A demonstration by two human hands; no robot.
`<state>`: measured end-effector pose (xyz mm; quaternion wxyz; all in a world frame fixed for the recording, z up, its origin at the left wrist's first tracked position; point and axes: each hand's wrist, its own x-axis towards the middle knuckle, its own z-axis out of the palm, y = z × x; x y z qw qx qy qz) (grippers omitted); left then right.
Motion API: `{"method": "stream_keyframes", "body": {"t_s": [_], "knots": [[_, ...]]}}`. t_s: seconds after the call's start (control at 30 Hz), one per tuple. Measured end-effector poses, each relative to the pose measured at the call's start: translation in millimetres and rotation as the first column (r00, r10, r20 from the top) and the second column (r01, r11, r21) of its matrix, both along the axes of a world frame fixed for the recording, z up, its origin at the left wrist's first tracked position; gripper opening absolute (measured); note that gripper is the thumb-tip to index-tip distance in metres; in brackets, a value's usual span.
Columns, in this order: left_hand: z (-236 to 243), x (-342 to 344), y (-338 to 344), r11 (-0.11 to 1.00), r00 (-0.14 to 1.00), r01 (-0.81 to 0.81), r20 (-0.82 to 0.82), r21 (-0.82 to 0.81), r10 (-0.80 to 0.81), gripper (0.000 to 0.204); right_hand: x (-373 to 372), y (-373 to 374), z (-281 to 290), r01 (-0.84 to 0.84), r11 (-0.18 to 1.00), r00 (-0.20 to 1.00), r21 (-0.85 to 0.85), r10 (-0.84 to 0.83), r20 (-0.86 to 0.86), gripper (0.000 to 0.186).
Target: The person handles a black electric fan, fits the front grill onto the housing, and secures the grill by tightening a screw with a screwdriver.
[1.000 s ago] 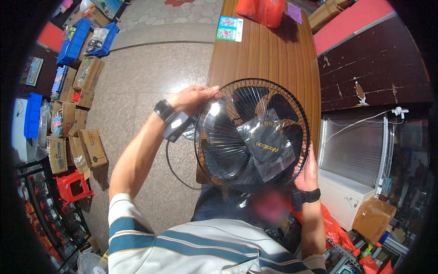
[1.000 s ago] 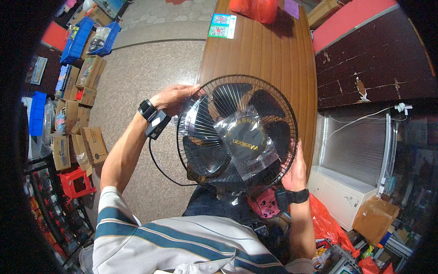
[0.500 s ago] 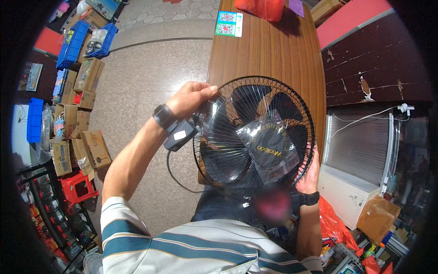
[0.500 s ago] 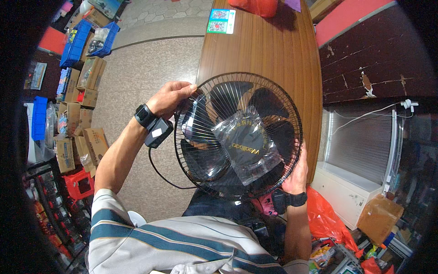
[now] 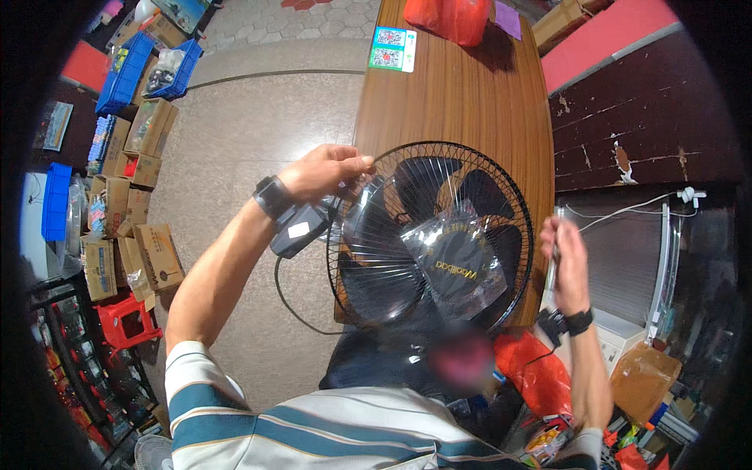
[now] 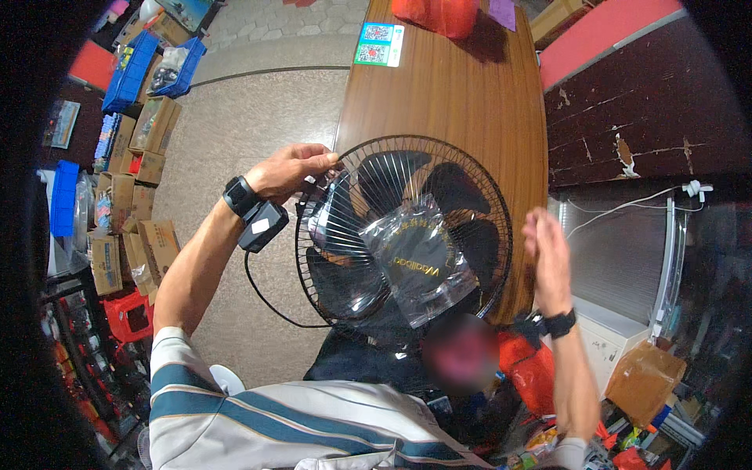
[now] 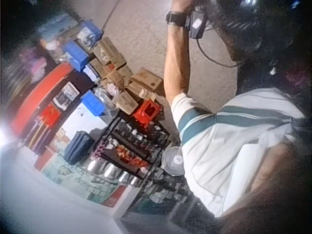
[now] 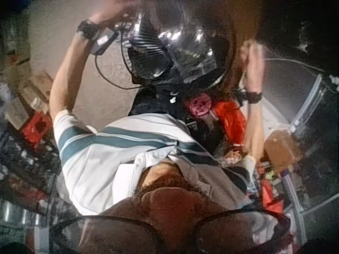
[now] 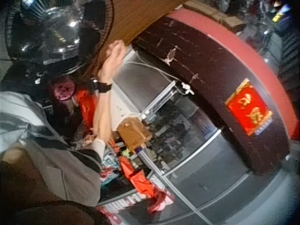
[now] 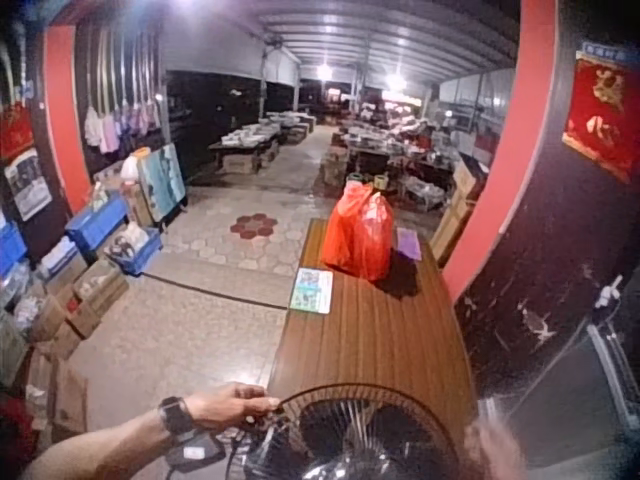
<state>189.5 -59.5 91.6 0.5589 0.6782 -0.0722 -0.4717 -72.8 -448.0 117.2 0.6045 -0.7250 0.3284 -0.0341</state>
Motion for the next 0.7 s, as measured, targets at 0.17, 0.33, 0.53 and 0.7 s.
{"method": "stream_keyframes", "body": {"t_s": [0.17, 0.33, 0.53, 0.7], "knots": [[-21.7, 4.3, 7.8, 0.999, 0.999, -0.036, 0.031, 0.005, 0.036, 0.036, 151.2, 29.1, 28.2, -0.592, 0.687, 0.767, -0.422, 0.640, -0.034, 0.045], [-21.8, 5.9, 1.5, 0.997, 0.998, -0.046, -0.037, -0.059, 0.044, 0.032, 236.4, 75.0, -5.3, -0.892, 0.408, 0.446, -0.194, 0.865, -0.229, 0.047], [-19.5, 7.9, 4.2, 0.997, 0.993, -0.074, -0.094, -0.031, 0.071, 0.029, 268.6, 73.0, -20.9, -0.876, 0.465, 0.426, 0.126, 0.871, -0.244, 0.057], [-16.4, 4.3, 5.1, 0.998, 0.997, -0.054, -0.050, -0.010, 0.054, 0.033, 279.5, 80.2, -19.0, -0.870, 0.430, 0.379, 0.241, 0.896, -0.232, 0.036]]}}
